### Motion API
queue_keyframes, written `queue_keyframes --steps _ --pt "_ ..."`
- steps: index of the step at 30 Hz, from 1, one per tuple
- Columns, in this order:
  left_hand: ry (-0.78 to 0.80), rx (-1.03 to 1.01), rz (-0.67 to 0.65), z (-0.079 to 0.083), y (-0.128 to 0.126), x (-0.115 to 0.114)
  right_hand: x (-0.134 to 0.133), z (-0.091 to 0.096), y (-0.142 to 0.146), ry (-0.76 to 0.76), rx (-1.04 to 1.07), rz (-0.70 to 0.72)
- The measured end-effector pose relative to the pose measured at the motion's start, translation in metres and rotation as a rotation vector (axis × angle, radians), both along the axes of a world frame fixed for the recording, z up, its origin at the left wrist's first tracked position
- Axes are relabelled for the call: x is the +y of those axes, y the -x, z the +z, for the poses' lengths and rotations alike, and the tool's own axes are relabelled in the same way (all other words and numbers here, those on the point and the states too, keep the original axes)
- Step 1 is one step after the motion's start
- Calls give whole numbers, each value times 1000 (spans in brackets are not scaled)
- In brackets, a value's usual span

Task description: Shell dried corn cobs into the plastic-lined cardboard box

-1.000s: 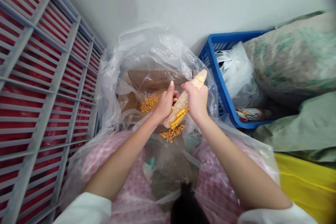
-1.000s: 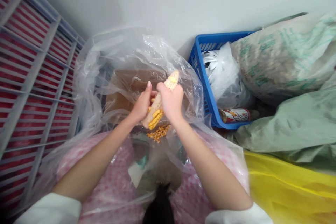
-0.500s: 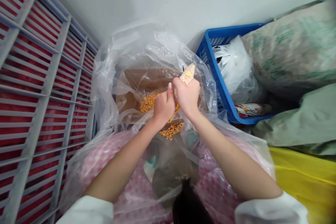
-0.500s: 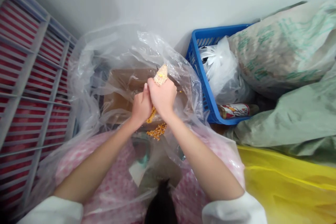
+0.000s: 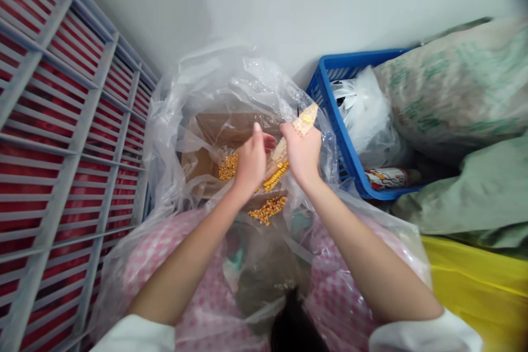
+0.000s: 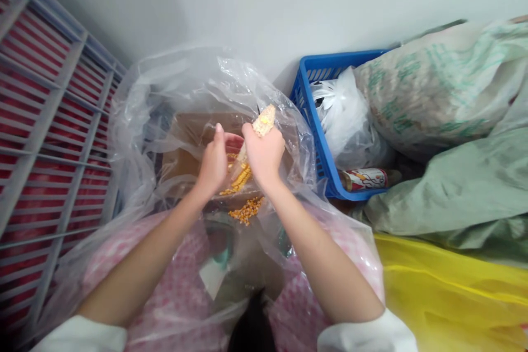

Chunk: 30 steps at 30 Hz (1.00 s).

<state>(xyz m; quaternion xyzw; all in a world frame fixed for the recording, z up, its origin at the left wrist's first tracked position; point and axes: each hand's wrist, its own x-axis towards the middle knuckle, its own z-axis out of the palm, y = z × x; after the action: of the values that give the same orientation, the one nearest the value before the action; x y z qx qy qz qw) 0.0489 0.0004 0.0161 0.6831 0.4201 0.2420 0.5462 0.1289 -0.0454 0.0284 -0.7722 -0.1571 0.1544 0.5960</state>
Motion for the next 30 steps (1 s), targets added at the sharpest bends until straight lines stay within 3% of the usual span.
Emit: queue_keyframes --steps 3,5,7,11,13,15,17,19,21,25,30 --pt "-164 65 -63 -2 0 -20 3 -2 6 22 -42 -4" --pt "-138 119 -26 -7 0 -21 5 -5 12 32 -54 13" --pt "-4 110 -1 -14 0 -12 6 -6 16 34 -48 33" --pt "427 40 -46 -19 -2 15 4 -4 13 -22 6 47" --pt "463 44 -50 -15 -1 21 3 -2 7 -55 39 29" --pt "270 43 -15 -9 2 16 2 -1 -1 -94 86 -24" --pt "-49 66 15 -3 6 5 2 -2 -9 -140 132 -87" --pt "-322 187 -95 0 10 -9 2 -4 -14 -166 150 -133" --pt "-466 306 -179 -1 11 -18 3 -6 -17 -158 144 -150" --pt "-488 403 -195 -8 10 -18 4 -8 -15 -106 131 -141" --pt "-377 336 -209 -14 7 -12 0 -9 -15 -120 124 -110"
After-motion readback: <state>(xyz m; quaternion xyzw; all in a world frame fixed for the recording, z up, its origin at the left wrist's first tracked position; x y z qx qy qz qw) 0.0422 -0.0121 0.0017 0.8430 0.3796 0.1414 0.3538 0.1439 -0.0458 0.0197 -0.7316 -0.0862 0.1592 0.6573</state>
